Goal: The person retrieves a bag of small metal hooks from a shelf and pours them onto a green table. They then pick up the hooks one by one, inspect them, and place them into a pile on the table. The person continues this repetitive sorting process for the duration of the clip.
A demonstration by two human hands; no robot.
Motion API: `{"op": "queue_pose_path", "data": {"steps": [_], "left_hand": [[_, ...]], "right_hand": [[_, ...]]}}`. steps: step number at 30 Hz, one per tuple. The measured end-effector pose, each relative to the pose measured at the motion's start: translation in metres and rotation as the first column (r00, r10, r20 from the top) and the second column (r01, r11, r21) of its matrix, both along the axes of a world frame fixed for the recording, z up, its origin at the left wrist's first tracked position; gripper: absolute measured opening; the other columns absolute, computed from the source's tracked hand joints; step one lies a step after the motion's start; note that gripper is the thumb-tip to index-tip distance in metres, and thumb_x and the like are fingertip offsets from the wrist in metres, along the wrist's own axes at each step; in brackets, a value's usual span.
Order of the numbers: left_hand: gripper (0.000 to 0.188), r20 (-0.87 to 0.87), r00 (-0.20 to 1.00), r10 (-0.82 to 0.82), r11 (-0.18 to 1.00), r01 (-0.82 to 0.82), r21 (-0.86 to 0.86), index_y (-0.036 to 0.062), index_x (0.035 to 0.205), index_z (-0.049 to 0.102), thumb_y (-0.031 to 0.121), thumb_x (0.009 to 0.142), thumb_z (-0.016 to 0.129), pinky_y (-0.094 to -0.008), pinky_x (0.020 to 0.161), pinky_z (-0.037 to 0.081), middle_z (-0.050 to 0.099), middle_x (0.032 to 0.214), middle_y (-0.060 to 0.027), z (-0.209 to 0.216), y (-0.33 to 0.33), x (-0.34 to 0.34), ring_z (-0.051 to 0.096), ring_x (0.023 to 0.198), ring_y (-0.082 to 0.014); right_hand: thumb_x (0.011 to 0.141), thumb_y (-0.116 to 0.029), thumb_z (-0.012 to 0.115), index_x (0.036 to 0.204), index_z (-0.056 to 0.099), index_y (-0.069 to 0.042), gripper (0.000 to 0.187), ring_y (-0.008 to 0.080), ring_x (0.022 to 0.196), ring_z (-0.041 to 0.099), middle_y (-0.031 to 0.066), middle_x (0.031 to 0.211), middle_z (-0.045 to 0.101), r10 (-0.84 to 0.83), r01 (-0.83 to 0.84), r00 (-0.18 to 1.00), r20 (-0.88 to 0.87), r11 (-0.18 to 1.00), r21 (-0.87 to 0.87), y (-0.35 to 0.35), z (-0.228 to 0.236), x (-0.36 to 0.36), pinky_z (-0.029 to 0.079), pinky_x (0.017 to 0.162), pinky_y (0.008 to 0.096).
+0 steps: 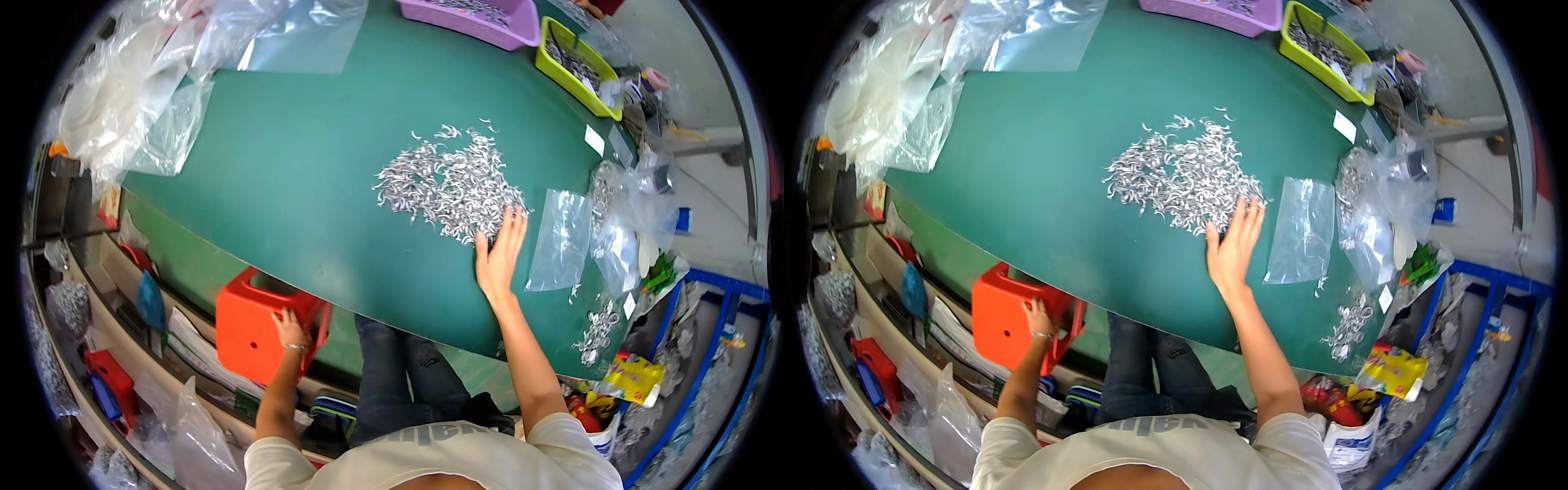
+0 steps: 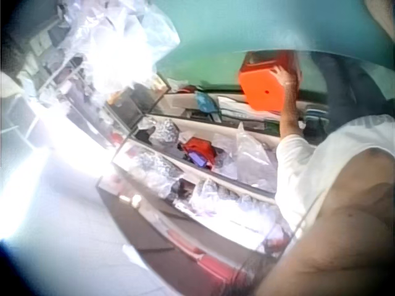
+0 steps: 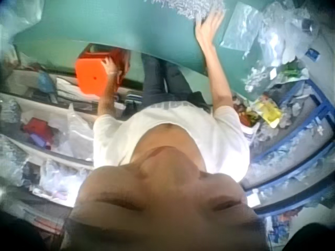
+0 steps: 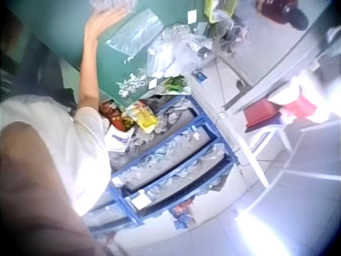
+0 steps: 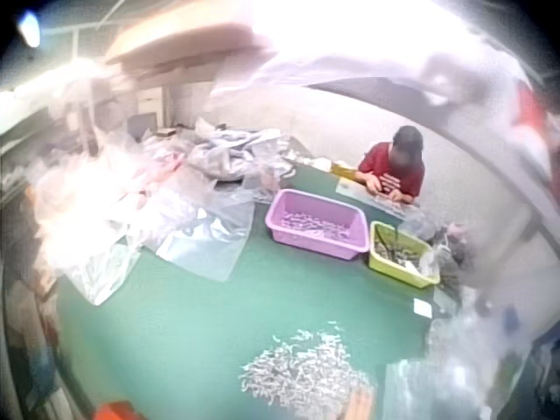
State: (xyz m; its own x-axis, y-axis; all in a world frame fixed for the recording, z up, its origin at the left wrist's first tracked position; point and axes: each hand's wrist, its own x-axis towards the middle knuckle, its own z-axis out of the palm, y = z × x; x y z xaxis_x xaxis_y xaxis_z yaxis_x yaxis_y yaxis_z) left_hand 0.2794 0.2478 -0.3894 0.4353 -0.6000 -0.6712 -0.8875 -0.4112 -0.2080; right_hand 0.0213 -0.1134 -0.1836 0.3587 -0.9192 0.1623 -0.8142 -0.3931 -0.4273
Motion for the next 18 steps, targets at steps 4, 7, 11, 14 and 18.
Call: {"op": "queue_pose_path", "data": {"steps": [4, 7, 11, 14, 18], "left_hand": [[0.052, -0.113, 0.988, -0.107, 0.989, 0.118, 0.090, -0.0002, 0.120, 0.051, 0.029, 0.076, 0.050, -0.0592, 0.106, 0.004, 0.043, 0.131, -0.0141, 0.013, 0.017, -0.067, 0.026, 0.129, -0.0278], [0.054, -0.179, 0.970, 0.167, 0.975, -0.190, -0.118, 0.0006, 0.121, 0.049, 0.024, 0.072, 0.056, -0.0534, 0.106, 0.016, 0.041, 0.129, -0.0163, 0.006, 0.046, -0.104, 0.026, 0.127, -0.0356], [0.053, -0.285, 0.916, 0.283, 0.900, -0.356, -0.252, 0.0005, 0.118, 0.050, 0.019, 0.069, 0.060, -0.0481, 0.103, 0.025, 0.039, 0.127, -0.0187, -0.002, 0.050, -0.110, 0.026, 0.125, -0.0414], [0.052, -0.329, 0.895, 0.300, 0.888, -0.388, -0.247, 0.0005, 0.115, 0.051, 0.018, 0.068, 0.062, -0.0488, 0.102, 0.025, 0.038, 0.127, -0.0200, -0.007, 0.048, -0.102, 0.025, 0.125, -0.0411], [0.048, -0.342, 0.892, 0.294, 0.838, -0.413, -0.357, 0.0002, 0.110, 0.054, 0.013, 0.066, 0.065, -0.0459, 0.100, 0.031, 0.041, 0.124, -0.0213, -0.012, 0.062, -0.074, 0.032, 0.119, -0.0432]], "right_hand": [[0.081, -0.019, 0.059, 0.130, 0.035, 0.001, 0.058, 0.0403, 0.125, 0.024, 0.0225, 0.134, 0.029, 0.044, -0.039, 0.997, 0.061, 0.996, -0.075, 0.000, 0.022, -0.006, 0.022, 0.101, 0.0476], [0.072, -0.013, 0.065, 0.116, 0.051, -0.003, 0.047, 0.0326, 0.110, 0.038, 0.0147, 0.116, 0.045, -0.129, 0.117, 0.991, -0.021, 0.947, -0.299, 0.007, 0.051, -0.032, 0.030, 0.088, 0.0439], [0.075, -0.001, 0.061, 0.108, 0.055, 0.000, 0.034, 0.0328, 0.097, 0.050, 0.0160, 0.106, 0.053, 0.128, -0.110, 0.987, 0.096, 0.979, -0.174, -0.020, 0.041, -0.062, 0.038, 0.086, 0.0401], [0.074, 0.004, 0.058, 0.102, 0.058, 0.002, 0.028, 0.0323, 0.094, 0.052, 0.0156, 0.104, 0.055, 0.196, -0.182, 0.946, 0.258, 0.980, -0.077, -0.017, 0.035, -0.057, 0.039, 0.087, 0.0391], [0.071, -0.002, 0.064, 0.104, 0.056, 0.002, 0.034, 0.0312, 0.106, 0.046, 0.0146, 0.110, 0.052, -0.121, 0.168, 0.982, 0.146, 0.911, -0.377, -0.010, 0.056, -0.057, 0.032, 0.093, 0.0423]]}}
